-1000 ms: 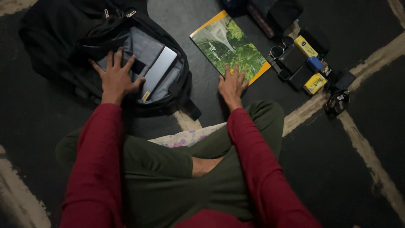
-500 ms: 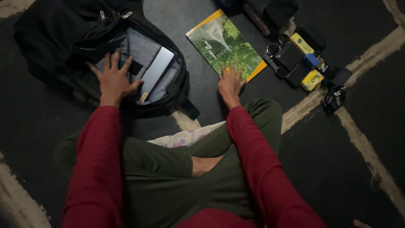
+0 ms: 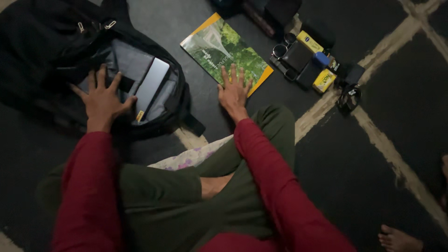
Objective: The person sits on the floor and unzips a black backpack, taking out folded jeans, shirts, a laptop, a book, and a water bottle one at a time and placing them on the floor beside them, then handles the bottle at the bag's side pocket.
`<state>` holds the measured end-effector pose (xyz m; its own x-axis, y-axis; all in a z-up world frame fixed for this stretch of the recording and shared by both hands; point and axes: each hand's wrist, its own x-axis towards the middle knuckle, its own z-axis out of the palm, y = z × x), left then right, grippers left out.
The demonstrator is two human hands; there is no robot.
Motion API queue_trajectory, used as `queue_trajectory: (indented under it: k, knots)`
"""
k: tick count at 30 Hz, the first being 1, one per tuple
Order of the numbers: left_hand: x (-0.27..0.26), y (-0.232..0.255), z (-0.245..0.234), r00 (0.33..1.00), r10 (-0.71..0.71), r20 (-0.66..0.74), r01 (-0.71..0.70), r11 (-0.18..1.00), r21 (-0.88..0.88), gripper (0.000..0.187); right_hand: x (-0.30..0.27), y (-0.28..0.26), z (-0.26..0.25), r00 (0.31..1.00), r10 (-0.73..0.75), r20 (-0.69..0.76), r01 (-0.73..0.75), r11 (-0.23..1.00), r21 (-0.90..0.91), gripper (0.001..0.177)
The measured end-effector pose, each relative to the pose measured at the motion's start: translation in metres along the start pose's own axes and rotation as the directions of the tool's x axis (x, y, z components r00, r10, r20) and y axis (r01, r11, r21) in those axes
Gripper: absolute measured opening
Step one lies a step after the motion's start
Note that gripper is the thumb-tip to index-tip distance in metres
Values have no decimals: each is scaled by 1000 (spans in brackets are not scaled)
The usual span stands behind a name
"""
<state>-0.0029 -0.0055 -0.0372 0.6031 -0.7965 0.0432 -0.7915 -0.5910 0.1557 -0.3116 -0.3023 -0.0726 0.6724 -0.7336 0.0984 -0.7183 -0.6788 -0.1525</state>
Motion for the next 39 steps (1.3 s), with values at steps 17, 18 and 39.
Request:
queue_trajectory:
  k: [17, 18, 39]
  knots:
    - [5, -4, 16, 999, -19, -44, 23, 996, 87, 88, 3, -4, -11, 970, 116, 215, -116, 993, -12, 62]
    - [4, -5, 17, 998, -3, -68, 10, 995, 98, 87, 3, -8, -13, 970, 109, 217, -112, 994, 3, 63]
    - [7, -19, -16, 994, 104, -45, -109, 986, -123, 18, 4, -204, 65, 564, -46, 824, -801, -271, 534, 58]
